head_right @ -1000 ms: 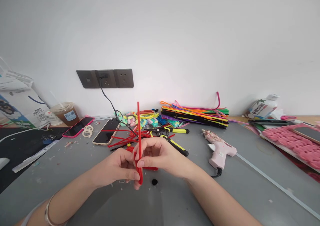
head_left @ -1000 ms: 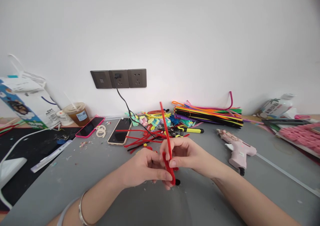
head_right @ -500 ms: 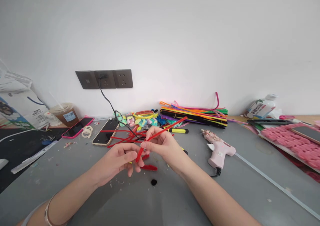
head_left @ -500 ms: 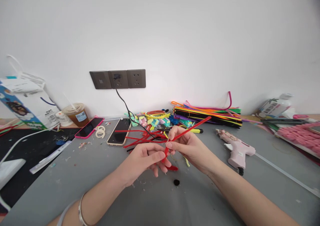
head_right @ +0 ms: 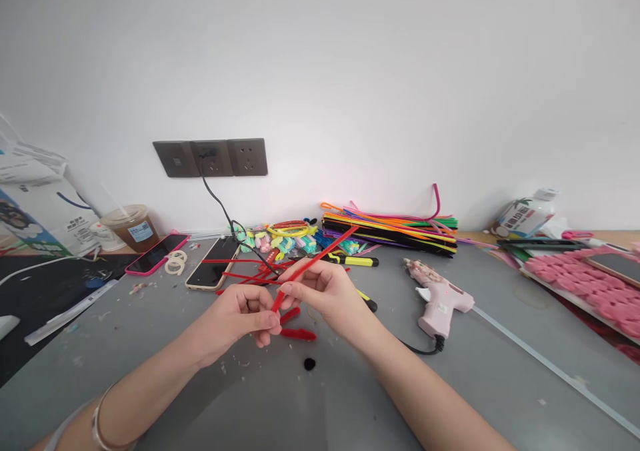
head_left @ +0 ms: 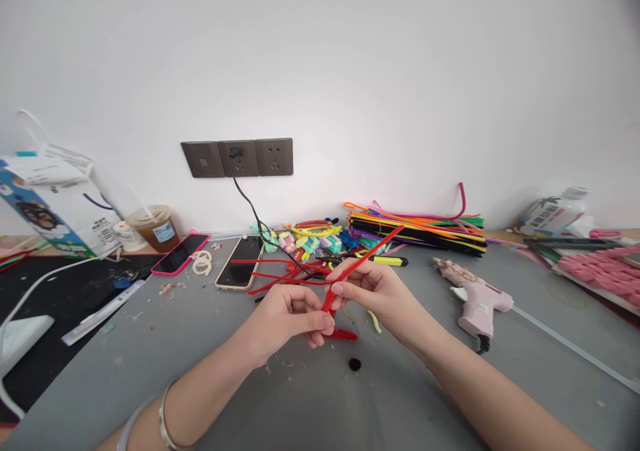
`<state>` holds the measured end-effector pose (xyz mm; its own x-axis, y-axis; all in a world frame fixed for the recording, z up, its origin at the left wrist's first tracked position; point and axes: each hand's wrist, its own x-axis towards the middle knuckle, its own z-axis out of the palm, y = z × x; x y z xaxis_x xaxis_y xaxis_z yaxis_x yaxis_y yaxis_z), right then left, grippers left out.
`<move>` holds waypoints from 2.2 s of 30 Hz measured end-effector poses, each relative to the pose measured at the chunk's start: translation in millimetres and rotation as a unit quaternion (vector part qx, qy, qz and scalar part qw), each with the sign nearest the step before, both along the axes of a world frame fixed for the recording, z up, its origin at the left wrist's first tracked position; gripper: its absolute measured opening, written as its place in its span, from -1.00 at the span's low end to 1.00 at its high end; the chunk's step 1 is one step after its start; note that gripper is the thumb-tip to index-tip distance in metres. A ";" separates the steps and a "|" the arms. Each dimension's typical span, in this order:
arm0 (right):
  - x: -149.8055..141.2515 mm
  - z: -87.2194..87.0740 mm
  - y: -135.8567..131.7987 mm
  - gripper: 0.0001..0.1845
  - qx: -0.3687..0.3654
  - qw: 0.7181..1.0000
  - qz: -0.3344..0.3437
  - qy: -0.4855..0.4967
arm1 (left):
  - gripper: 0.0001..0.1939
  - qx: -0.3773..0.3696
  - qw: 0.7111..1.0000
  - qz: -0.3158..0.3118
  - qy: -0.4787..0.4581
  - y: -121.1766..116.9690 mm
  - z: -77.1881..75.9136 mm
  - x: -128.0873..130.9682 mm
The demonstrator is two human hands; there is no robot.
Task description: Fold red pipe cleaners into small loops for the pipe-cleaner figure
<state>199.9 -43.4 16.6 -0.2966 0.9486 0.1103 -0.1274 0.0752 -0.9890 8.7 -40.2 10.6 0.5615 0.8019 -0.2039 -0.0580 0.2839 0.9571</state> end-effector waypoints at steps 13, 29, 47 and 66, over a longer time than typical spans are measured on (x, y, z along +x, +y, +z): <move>0.2 1.6 1.4 -0.70 0.016 0.999 -0.016 0.023 | -0.66 0.048 0.998 0.018 0.021 -2.9 -0.7 2.5; 15.6 3.8 5.8 -0.68 0.009 0.996 0.054 -0.077 | -0.86 0.400 0.893 0.092 0.182 3.3 -6.5 -5.8; -1.8 -7.0 -16.6 -0.86 0.521 0.808 -0.145 -0.233 | -0.70 -0.043 0.988 0.074 -0.132 -4.1 1.2 3.9; -7.4 -6.8 -14.5 -0.76 0.508 0.822 -0.125 -0.224 | -0.75 -0.050 0.978 0.117 -0.164 -8.5 -3.8 7.5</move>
<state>192.5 -57.9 9.9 -0.3322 0.4716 0.8168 0.3778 0.8600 -0.3430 16.2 -48.8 6.8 0.4132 0.9018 -0.1268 -0.4327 0.3170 0.8440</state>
